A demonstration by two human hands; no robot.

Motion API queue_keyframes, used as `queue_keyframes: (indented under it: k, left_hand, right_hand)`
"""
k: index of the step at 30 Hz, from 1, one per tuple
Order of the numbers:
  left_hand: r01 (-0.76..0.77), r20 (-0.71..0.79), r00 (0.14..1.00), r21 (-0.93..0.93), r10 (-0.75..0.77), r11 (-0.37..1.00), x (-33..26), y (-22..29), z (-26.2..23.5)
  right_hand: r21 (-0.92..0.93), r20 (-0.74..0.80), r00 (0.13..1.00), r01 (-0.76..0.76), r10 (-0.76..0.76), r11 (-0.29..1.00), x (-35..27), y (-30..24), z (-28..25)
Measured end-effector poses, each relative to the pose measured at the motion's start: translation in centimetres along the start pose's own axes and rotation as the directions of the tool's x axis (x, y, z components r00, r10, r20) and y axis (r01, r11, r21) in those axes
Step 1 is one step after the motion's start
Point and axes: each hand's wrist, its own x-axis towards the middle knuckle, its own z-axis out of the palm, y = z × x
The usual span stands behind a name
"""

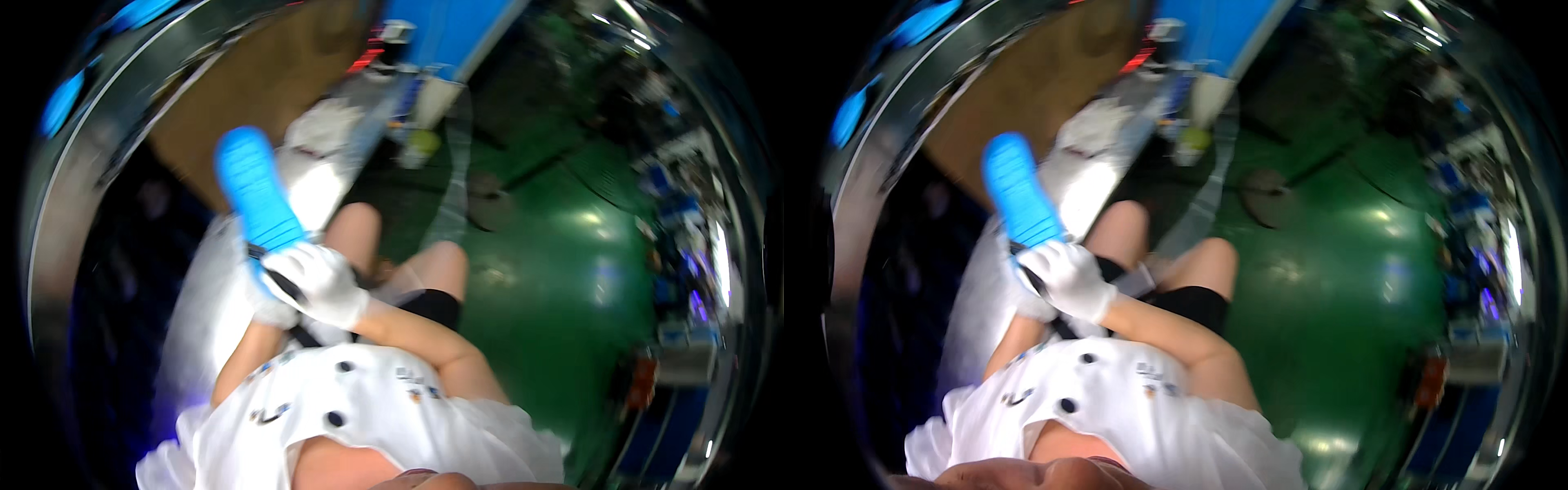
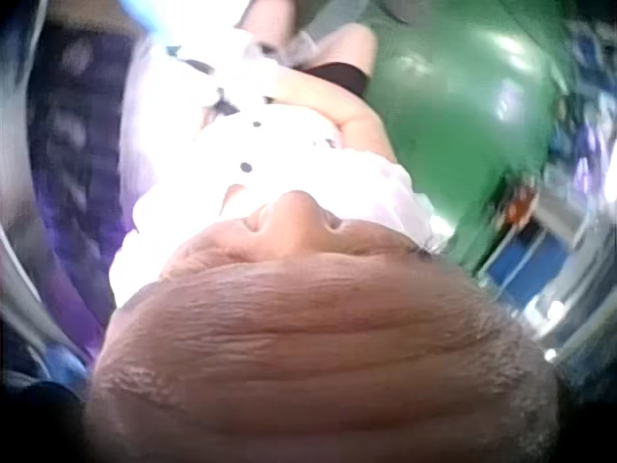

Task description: The person uses a utility knife to trim excess material from the bottom of blue shoe soles. They pick up a sole from a conveyor belt, scrape the surface with the blade, and place the sole back on the belt. The process is repeated for multiple soles throughout the video.

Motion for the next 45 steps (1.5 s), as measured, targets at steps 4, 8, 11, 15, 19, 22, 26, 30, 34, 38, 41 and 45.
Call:
queue_keyframes:
  k: [4, 8, 11, 15, 19, 22, 26, 30, 34, 38, 41, 45]
  left_hand:
    - [0.214, 0.032, 0.976, -0.276, -0.213, 0.937, 0.3, 0.6, 1.6]
    - [0.162, 0.080, 0.986, -0.318, -0.143, 0.934, 0.9, 0.5, 0.7]
    - [0.321, 0.398, 0.902, -0.359, -0.167, 0.877, 1.6, 0.3, -0.6]
    - [0.194, 0.114, 0.980, -0.405, -0.162, 0.893, 1.2, 1.3, 2.2]
    - [0.371, 0.493, 0.864, -0.493, -0.099, 0.787, 1.3, 2.0, 2.3]
    - [0.292, 0.316, 0.932, -0.370, -0.176, 0.882, 2.0, 2.5, 0.5]
    - [0.316, 0.419, 0.889, -0.271, -0.184, 0.909, 2.2, 3.4, 1.6]
    - [0.182, 0.045, 0.983, -0.286, -0.176, 0.941, 2.0, 3.6, 2.8]
    - [0.306, 0.401, 0.898, -0.275, -0.181, 0.912, 2.0, 4.1, 2.0]
    - [0.458, 0.533, 0.799, -0.244, -0.277, 0.855, 2.4, 5.2, 0.7]
    - [0.507, 0.235, 0.856, -0.206, -0.460, 0.837, 1.9, 7.1, 2.8]
    - [0.573, -0.009, 0.819, 0.085, -0.574, 0.815, 2.8, 8.1, 1.2]
  right_hand:
    - [0.386, -0.004, 0.959, -0.258, 0.282, 0.886, 0.7, 0.0, -0.8]
    - [0.085, 0.113, 0.994, -0.003, -0.007, 0.996, -0.2, -0.9, -0.7]
    - [0.267, 0.122, 0.992, -0.054, 0.022, 0.962, 0.2, -1.5, -1.2]
    - [0.155, -0.078, 0.993, -0.073, 0.086, 0.985, -0.4, 1.7, -0.6]
    - [0.220, 0.145, 0.989, -0.024, -0.009, 0.975, -0.6, -1.6, -1.0]
    - [0.127, 0.028, 0.959, -0.285, 0.284, 0.950, 0.6, 0.6, -1.4]
    - [0.217, 0.152, 0.988, -0.016, -0.018, 0.976, -0.2, -2.2, -1.6]
    - [0.253, 0.019, 0.984, -0.174, 0.175, 0.952, 0.1, -0.8, -0.5]
    - [0.333, 0.152, 0.982, -0.160, 0.115, 0.929, -0.9, -2.6, -0.5]
    - [0.223, 0.102, 0.982, -0.177, 0.157, 0.959, 0.7, 0.1, -1.3]
    - [0.124, 0.407, 0.889, 0.174, -0.210, 0.977, 1.0, -0.4, -3.3]
    - [0.326, 0.498, 0.860, -0.066, -0.112, 0.943, 2.7, -0.4, -4.0]
